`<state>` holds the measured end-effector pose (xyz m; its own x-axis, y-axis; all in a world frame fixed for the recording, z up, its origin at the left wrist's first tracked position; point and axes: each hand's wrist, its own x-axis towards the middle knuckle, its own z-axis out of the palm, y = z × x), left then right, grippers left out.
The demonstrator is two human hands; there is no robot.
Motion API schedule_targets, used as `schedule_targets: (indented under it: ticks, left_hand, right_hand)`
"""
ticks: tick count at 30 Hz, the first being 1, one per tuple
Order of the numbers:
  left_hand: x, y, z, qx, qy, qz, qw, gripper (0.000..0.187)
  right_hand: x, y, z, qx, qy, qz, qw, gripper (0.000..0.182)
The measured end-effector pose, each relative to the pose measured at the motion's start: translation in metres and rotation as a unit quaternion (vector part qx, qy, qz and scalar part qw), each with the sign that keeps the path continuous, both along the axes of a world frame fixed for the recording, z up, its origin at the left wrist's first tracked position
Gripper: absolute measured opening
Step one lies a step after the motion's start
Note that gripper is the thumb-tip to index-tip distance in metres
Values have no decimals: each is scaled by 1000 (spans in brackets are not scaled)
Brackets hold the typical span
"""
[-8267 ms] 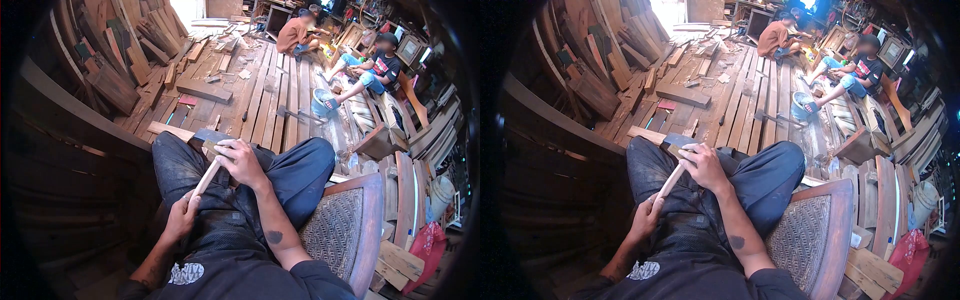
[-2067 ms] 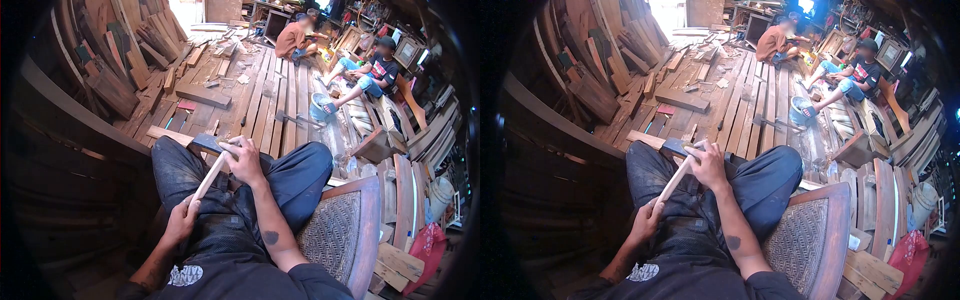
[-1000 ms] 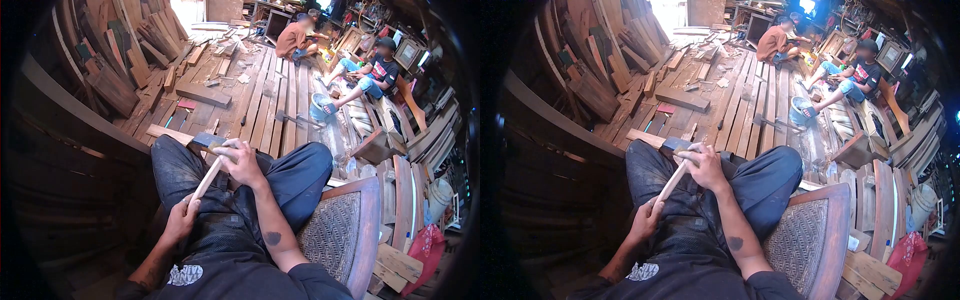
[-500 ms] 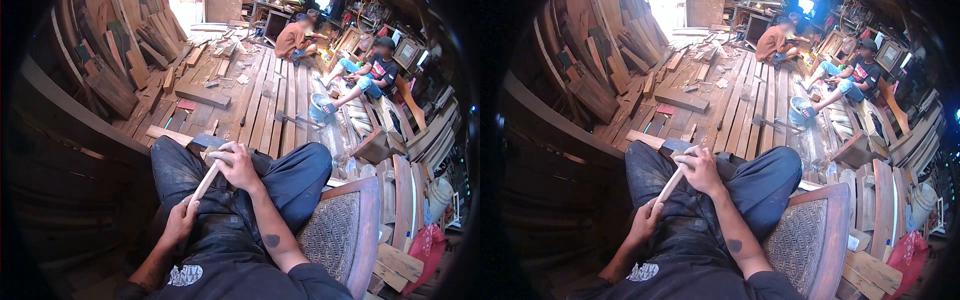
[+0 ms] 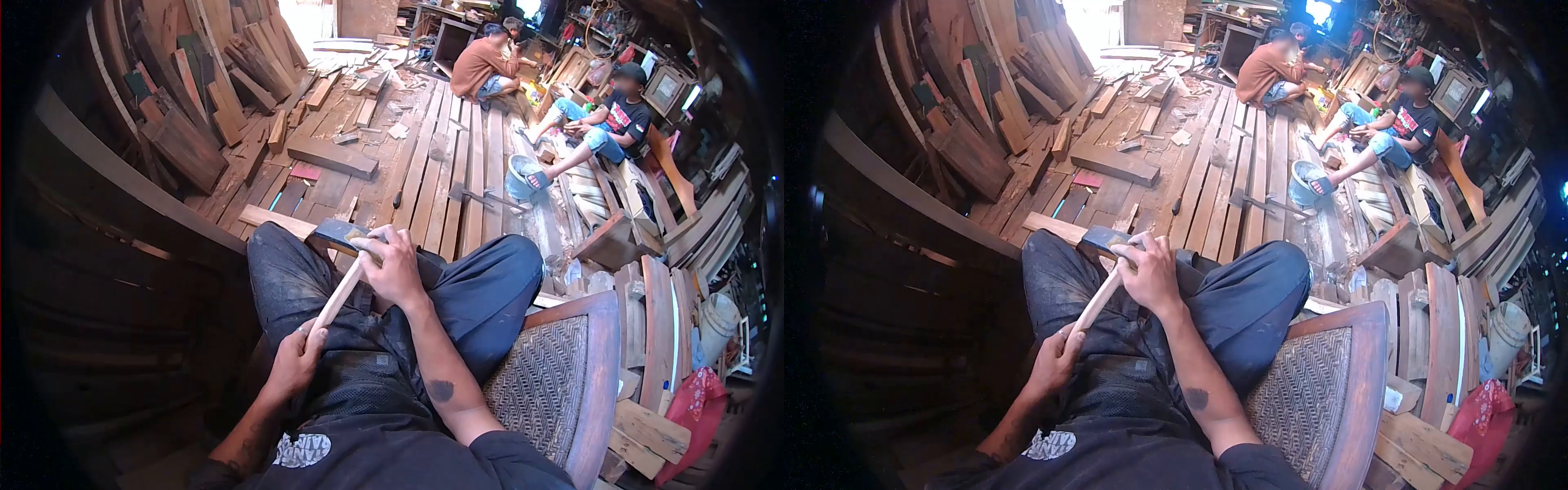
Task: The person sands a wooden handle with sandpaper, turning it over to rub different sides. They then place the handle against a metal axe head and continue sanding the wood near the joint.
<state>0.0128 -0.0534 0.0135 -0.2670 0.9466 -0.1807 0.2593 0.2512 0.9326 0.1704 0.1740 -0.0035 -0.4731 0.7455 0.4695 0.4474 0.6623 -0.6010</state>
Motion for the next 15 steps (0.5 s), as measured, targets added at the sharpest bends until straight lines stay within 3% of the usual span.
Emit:
schedule_targets:
  ticks: [4,8,12,15]
  left_hand:
    - [0,-1,-2,1,-13,3,1000,42]
    - [0,0,-4,10,-9,0,1000,43]
    - [0,-1,1,3,-12,0,1000,43]
    - [1,0,4,0,-9,-2,1000,43]
  right_hand:
    - [7,-9,7,-28,25,67,997,29]
    - [1,5,-3,-13,13,4,1000,31]
    - [9,-8,4,-26,30,84,996,28]
    - [4,3,1,-25,23,29,999,28]
